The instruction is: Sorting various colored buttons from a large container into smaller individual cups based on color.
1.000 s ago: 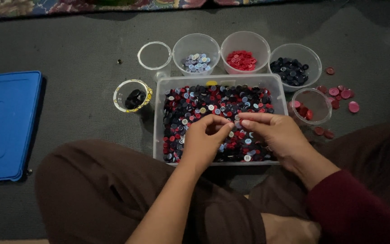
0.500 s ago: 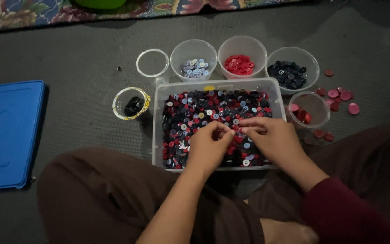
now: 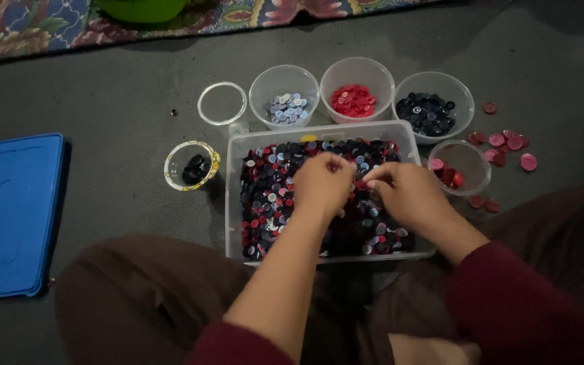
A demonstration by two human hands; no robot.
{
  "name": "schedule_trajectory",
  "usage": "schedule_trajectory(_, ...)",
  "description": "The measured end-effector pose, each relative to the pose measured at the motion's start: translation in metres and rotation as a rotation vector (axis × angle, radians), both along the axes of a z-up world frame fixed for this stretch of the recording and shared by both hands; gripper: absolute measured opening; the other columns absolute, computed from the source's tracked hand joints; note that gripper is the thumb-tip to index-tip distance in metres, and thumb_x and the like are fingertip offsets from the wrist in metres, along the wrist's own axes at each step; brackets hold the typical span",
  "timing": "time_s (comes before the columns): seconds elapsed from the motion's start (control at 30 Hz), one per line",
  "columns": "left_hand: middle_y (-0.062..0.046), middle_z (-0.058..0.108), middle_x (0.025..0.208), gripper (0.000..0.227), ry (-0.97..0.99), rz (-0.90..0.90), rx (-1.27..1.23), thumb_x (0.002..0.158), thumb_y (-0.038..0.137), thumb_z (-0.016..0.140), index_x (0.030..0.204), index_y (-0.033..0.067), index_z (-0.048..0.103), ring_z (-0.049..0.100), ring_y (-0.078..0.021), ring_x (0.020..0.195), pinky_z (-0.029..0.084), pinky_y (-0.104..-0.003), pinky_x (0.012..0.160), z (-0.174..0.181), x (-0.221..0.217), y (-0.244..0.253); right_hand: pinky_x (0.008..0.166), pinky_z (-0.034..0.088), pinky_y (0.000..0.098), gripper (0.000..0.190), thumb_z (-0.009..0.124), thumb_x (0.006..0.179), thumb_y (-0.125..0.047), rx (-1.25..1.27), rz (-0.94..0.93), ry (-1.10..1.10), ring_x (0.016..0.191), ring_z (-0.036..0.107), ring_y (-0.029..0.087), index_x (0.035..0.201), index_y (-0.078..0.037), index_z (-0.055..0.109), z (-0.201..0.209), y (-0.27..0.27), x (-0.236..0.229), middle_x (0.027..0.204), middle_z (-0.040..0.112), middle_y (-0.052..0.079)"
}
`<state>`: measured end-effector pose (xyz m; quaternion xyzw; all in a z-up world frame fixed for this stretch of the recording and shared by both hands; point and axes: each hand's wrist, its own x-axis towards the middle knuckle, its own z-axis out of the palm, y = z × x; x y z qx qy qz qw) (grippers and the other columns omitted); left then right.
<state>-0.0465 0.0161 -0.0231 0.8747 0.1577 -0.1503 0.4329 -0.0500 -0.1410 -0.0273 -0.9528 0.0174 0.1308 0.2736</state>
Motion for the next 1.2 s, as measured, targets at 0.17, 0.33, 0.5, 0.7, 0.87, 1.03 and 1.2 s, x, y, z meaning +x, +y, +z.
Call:
schedule_trajectory(0.17,-0.013,0.078,0.095,0.028,-0.27,0.2,-0.072,0.087,0.029,0.063,0.102,0.0098,0.078,0.072,-0.0391,0.106,0.055,-0.051,0.094,-0.002,0.056,-0.014,0.085,0.056,0.0481,0.017,0.067,0.092,-0.025,0.063,-0.044,0.002,0.101,0.072,0.036,0.103,-0.026,0.08,-0.004,0.001,0.011,0.092,0.079,0.008)
schedule_trajectory(0.33,-0.014,0.078,0.104,0.034,-0.33,0.201,-0.144,0.087,0.023,0.07,0.117,0.0068,0.074,0.07,-0.039,0.112,0.053,-0.051,0.097,0.008,0.048,-0.015,0.071,0.057,0.0393,0.017,0.071,0.088,-0.033,0.154,-0.239,-0.077,0.085,0.074,0.028,0.101,-0.03,0.082,-0.014,0.003,0.03,0.076,0.076,0.003)
schedule_trajectory(0.5,-0.02,0.076,0.108,0.027,-0.168,0.016,0.009,0.093,0.022,0.061,0.112,0.0076,0.073,0.068,-0.0445,0.109,0.054,-0.057,0.095,-0.005,-0.008,0.002,0.059,0.056,0.0339,0.029,0.069,0.086,-0.034,0.687,-0.463,-0.154,0.071,0.072,0.015,0.107,-0.018,0.08,0.007,0.024,0.066,0.078,0.075,0.007)
schedule_trajectory(0.7,-0.011,0.073,0.103,0.025,-0.024,-0.321,0.418,0.089,0.028,0.072,0.111,0.0173,0.073,0.07,-0.0378,0.103,0.057,-0.051,0.09,-0.024,-0.053,0.021,0.096,0.058,0.0372,0.043,0.044,0.103,-0.01,0.895,-0.222,-0.177,0.114,0.068,0.035,0.142,0.005,0.053,0.041,0.018,0.044,0.128,0.063,0.032)
schedule_trajectory(0.87,-0.009,0.073,0.1,0.017,-0.017,-0.25,0.357,0.093,0.029,0.068,0.105,0.0184,0.073,0.07,-0.036,0.103,0.056,-0.049,0.091,-0.019,-0.056,0.019,0.084,0.058,0.0442,0.023,0.066,0.089,-0.025,0.177,-0.052,-0.011,0.097,0.073,0.033,0.108,-0.021,0.079,-0.02,0.011,-0.007,0.101,0.078,0.01)
schedule_trajectory(1.03,-0.007,0.075,0.099,0.014,-0.032,-0.186,0.138,0.096,0.031,0.067,0.101,0.0202,0.073,0.068,-0.0337,0.108,0.056,-0.045,0.092,-0.018,-0.069,0.029,0.084,0.06,0.0402,0.021,0.076,0.081,-0.033,-0.153,0.181,0.063,0.094,0.076,0.028,0.1,-0.028,0.083,-0.045,0.017,-0.032,0.084,0.081,0.0)
schedule_trajectory(1.2,-0.01,0.078,0.093,0.016,-0.127,0.015,-0.137,0.096,0.03,0.067,0.103,0.0178,0.074,0.072,-0.0362,0.103,0.056,-0.046,0.088,-0.024,-0.068,0.036,0.087,0.056,0.0397,0.025,0.076,0.084,-0.04,0.109,-0.001,0.025,0.102,0.073,0.033,0.104,-0.026,0.084,-0.004,0.014,-0.008,0.094,0.081,0.007)
